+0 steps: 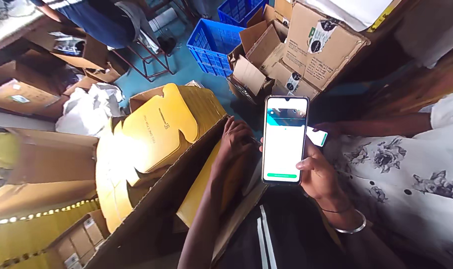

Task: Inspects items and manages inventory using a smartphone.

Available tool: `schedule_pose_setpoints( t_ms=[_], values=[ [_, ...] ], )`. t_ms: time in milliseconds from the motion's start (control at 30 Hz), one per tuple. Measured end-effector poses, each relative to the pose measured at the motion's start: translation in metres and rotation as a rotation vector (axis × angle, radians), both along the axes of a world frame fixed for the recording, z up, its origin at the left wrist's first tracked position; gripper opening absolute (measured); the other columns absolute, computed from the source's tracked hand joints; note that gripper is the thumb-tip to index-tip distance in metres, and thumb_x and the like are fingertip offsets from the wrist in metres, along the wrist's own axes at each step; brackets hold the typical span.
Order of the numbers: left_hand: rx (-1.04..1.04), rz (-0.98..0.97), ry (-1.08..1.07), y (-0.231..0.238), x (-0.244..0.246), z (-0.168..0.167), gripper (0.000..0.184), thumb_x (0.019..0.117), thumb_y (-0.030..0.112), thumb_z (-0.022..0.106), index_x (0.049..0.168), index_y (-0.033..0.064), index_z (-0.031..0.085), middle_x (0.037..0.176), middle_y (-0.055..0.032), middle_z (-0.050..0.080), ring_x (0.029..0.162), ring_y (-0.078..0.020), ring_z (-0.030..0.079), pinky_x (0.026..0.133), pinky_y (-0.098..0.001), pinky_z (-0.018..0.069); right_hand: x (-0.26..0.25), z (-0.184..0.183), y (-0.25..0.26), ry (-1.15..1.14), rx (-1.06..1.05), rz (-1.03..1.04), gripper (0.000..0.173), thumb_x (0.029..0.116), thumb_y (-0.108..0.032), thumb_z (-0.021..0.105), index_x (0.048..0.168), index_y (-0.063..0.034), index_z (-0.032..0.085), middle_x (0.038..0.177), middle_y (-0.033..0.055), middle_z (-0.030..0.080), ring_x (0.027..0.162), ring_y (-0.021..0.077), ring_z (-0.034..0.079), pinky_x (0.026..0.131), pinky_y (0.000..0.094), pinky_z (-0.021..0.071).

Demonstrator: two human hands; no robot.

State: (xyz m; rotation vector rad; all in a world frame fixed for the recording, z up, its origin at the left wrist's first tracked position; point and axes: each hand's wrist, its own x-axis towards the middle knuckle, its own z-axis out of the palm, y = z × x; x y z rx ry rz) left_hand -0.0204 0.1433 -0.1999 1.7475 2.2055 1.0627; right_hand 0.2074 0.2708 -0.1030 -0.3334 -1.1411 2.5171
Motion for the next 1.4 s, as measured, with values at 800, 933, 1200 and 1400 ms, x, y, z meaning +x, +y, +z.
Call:
schedule_pose_setpoints(
  t_ms=[800, 933, 1200, 1400],
  values=[
    [0.010, -0.006, 0.031, 0.0022, 0.0009, 0.0011, 0.013, 0.0817, 0.022, 0.075, 0.090, 0.0119, 0.075, 0.106, -0.0008, 0.073, 0.123, -0.0209, 0.060, 0.124, -0.0542, 0.0179, -0.0035, 0.0028, -0.0015, -0.081, -0.019, -0.031, 0.049, 0.0967, -0.017, 0.046, 0.144, -0.0059, 0.042, 0.129, 0.0258, 0.061, 0.117, 0.0370, 0.065, 0.098, 0.0503, 0.0561],
    [0.016, -0.011, 0.031, 0.0016, 0.0009, 0.0022, 0.014, 0.0810, 0.022, 0.076, 0.090, 0.0116, 0.076, 0.106, -0.0014, 0.073, 0.122, -0.0216, 0.060, 0.123, -0.0539, 0.0192, -0.0046, 0.0043, -0.0013, -0.093, -0.007, -0.025, 0.049, 0.0971, -0.017, 0.045, 0.144, -0.0061, 0.042, 0.128, 0.0258, 0.061, 0.117, 0.0368, 0.065, 0.098, 0.0504, 0.0561],
    [0.032, 0.004, 0.004, 0.0017, 0.0026, 0.0061, 0.014, 0.0828, 0.023, 0.075, 0.090, 0.0112, 0.076, 0.105, -0.0022, 0.073, 0.123, -0.0223, 0.060, 0.123, -0.0527, 0.0203, -0.0076, 0.0051, -0.0031, -0.104, -0.007, -0.010, 0.048, 0.0966, -0.016, 0.045, 0.144, -0.0050, 0.041, 0.128, 0.0255, 0.062, 0.116, 0.0365, 0.066, 0.097, 0.0498, 0.0570],
    [0.029, -0.003, -0.015, 0.0013, 0.0024, 0.0084, 0.017, 0.0822, 0.021, 0.072, 0.094, 0.0092, 0.076, 0.109, -0.0058, 0.073, 0.125, -0.0256, 0.059, 0.123, -0.0543, 0.0193, -0.0090, 0.0024, -0.0089, -0.095, -0.048, 0.008, 0.051, 0.0954, -0.015, 0.047, 0.144, -0.0031, 0.038, 0.128, 0.0243, 0.062, 0.116, 0.0363, 0.065, 0.098, 0.0509, 0.0564]
  ],
)
